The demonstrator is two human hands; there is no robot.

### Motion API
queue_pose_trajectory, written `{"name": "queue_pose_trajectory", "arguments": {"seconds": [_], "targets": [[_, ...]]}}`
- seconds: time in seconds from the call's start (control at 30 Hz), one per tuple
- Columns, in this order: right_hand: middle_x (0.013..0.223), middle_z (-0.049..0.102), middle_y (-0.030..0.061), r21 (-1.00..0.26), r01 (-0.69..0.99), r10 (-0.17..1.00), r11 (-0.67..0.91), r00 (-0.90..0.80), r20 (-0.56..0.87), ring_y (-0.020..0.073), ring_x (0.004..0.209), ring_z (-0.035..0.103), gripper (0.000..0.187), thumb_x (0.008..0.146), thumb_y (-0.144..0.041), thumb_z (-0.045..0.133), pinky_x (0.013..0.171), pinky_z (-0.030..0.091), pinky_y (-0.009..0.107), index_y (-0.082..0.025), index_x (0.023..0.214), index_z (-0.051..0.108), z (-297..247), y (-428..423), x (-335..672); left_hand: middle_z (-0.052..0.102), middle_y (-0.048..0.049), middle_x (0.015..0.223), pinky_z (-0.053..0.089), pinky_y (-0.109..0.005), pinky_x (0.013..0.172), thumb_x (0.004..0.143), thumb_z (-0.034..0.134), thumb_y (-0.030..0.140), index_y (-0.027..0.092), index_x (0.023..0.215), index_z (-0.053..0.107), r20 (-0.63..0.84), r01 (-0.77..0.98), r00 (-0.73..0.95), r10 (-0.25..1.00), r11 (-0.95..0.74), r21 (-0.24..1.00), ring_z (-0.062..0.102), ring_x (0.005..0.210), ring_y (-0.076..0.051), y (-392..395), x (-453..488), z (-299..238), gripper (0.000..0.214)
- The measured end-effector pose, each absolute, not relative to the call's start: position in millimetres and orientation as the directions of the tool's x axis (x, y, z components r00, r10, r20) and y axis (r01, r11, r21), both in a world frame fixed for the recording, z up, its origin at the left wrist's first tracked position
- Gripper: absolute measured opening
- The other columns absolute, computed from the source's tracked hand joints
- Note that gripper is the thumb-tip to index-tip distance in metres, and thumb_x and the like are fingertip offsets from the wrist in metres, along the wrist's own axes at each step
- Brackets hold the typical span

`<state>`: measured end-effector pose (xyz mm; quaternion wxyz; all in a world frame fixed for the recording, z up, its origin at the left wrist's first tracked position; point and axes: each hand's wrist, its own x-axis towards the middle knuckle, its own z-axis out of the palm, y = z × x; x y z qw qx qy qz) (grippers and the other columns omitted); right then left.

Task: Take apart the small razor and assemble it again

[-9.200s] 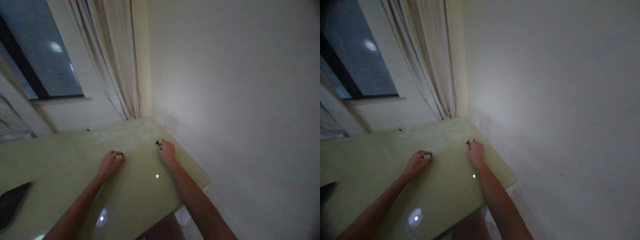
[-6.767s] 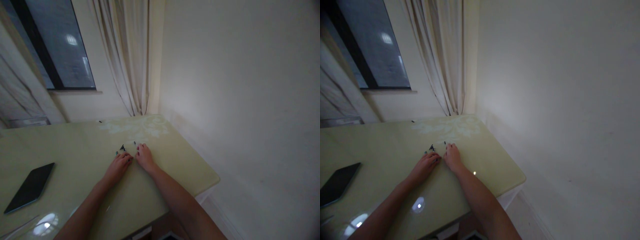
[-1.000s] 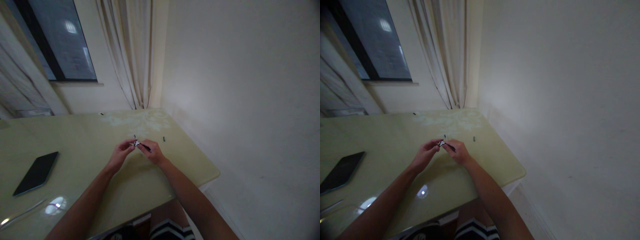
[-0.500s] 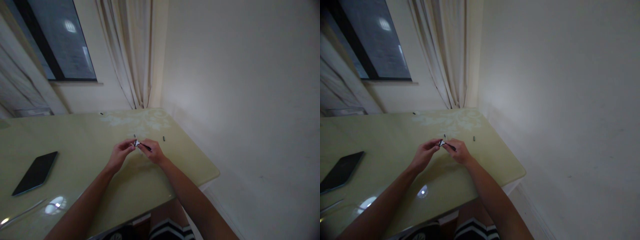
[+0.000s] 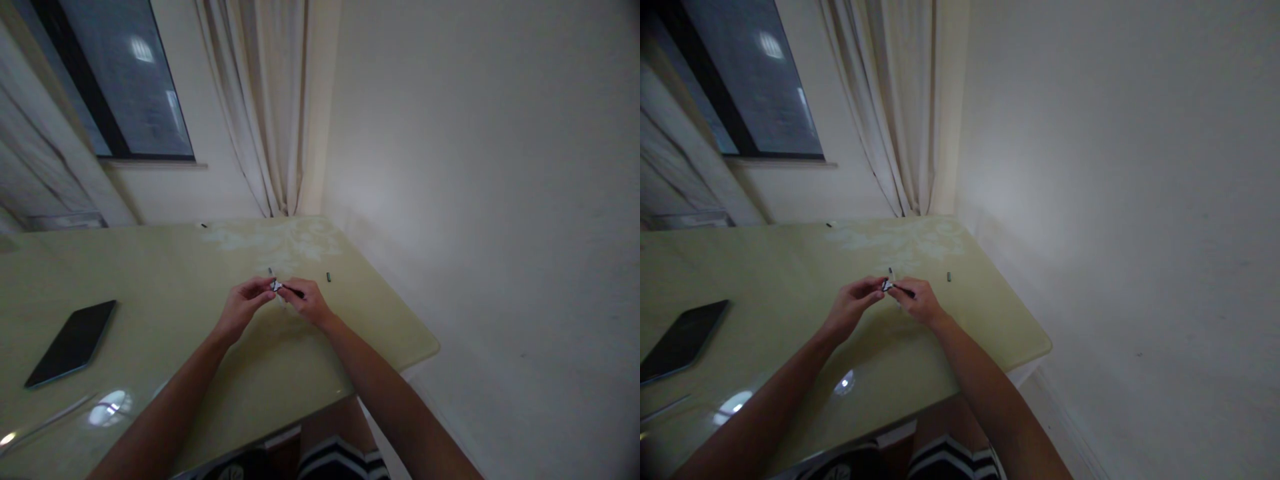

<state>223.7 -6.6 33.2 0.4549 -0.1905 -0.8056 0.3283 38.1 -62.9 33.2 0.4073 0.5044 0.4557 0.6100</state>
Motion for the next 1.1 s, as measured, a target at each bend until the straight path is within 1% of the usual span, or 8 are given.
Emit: {"name": "queue_pose_trajectory", "arguments": {"seconds": [0.13, 0.27, 0.5, 0.73, 0.87, 0.93, 1.0, 1.1], "targets": [[0.083, 0.071, 0.0049, -0.705, 0.024, 0.624, 0.709, -0.487, 0.611, 0.0166, 0.076, 0.063, 0.037, 0.1, -0.051, 0.06, 0.073, 0.047, 0.027, -0.018, 0.099, 0.078, 32, -6, 222, 0.075, -0.0032, 0.085, 0.055, -0.03, 0.075, 0.067, 0.091, 0.044, 0.021, 0.109, 0.078, 0.261, 0.015, -0.124, 0.957, -0.261, 0.965, 0.067, 0.079, -0.018, -63, 37, 35, 0.049], [0.085, 0.073, 0.0054, -0.7, 0.034, 0.615, 0.713, -0.509, 0.602, 0.016, 0.076, 0.063, 0.037, 0.1, -0.05, 0.061, 0.072, 0.046, 0.026, -0.017, 0.1, 0.079, 31, -5, 222, 0.067, 0.0006, 0.073, 0.048, -0.024, 0.064, 0.07, 0.089, 0.044, 0.019, 0.105, 0.076, 0.28, 0.089, -0.113, 0.953, -0.271, 0.959, 0.06, 0.068, -0.014, -64, 36, 34, 0.045], [0.084, 0.072, 0.0043, -0.721, 0.085, 0.664, 0.688, -0.474, 0.578, 0.015, 0.073, 0.061, 0.033, 0.099, -0.047, 0.064, 0.069, 0.044, 0.025, -0.018, 0.1, 0.079, 32, -3, 221, 0.068, -0.0018, 0.086, 0.048, -0.026, 0.071, 0.072, 0.086, 0.047, 0.019, 0.107, 0.072, 0.288, 0.042, -0.197, 0.937, -0.285, 0.958, 0.061, 0.077, -0.015, -61, 34, 31, 0.046], [0.086, 0.072, 0.005, -0.675, 0.112, 0.621, 0.729, -0.523, 0.584, 0.0156, 0.075, 0.062, 0.029, 0.098, -0.045, 0.064, 0.073, 0.046, 0.026, -0.019, 0.101, 0.079, 26, 4, 225, 0.065, 0.0002, 0.078, 0.044, -0.024, 0.063, 0.069, 0.086, 0.053, 0.018, 0.11, 0.073, 0.235, 0.122, -0.212, 0.949, -0.213, 0.969, 0.055, 0.066, -0.013, -60, 29, 30, 0.055], [0.077, 0.07, 0.0018, -0.803, 0.144, 0.802, 0.579, -0.276, 0.529, 0.0143, 0.066, 0.06, 0.029, 0.1, -0.041, 0.057, 0.065, 0.045, 0.024, -0.019, 0.106, 0.073, 25, 24, 237, 0.067, -0.0034, 0.091, 0.045, -0.026, 0.064, 0.081, 0.069, 0.067, 0.018, 0.116, 0.069, 0.259, 0.099, -0.332, 0.907, -0.239, 0.966, 0.054, 0.067, -0.012, -54, 24, 21, 0.06], [0.075, 0.07, 0.0005, -0.868, 0.193, 0.889, 0.457, -0.087, 0.449, 0.0147, 0.065, 0.062, 0.028, 0.1, -0.038, 0.054, 0.064, 0.045, 0.024, -0.018, 0.113, 0.069, 24, 39, 254, 0.068, -0.0046, 0.088, 0.046, -0.028, 0.063, 0.082, 0.066, 0.069, 0.016, 0.111, 0.069, 0.251, 0.254, -0.336, 0.908, -0.169, 0.952, 0.056, 0.067, -0.015, -52, 25, 17, 0.061], [0.075, 0.072, 0.0014, -0.887, 0.353, 0.932, 0.3, 0.092, 0.351, 0.0159, 0.068, 0.064, 0.024, 0.098, -0.034, 0.057, 0.066, 0.045, 0.025, -0.017, 0.112, 0.068, 22, 53, 274, 0.068, -0.0055, 0.082, 0.046, -0.03, 0.063, 0.082, 0.063, 0.071, 0.016, 0.1, 0.069, 0.226, 0.466, -0.293, 0.929, -0.067, 0.882, 0.059, 0.068, -0.019, -51, 31, 13, 0.058], [0.086, 0.076, 0.0086, -0.788, 0.611, 0.939, 0.076, 0.222, 0.263, 0.0197, 0.079, 0.068, 0.016, 0.092, -0.028, 0.062, 0.069, 0.045, 0.027, -0.018, 0.095, 0.074, 19, 65, 300, 0.067, -0.0072, 0.076, 0.044, -0.034, 0.065, 0.086, 0.056, 0.069, 0.018, 0.088, 0.065, 0.233, 0.772, -0.202, 0.951, 0.008, 0.636, 0.062, 0.07, -0.025, -51, 50, 8, 0.052]]}}
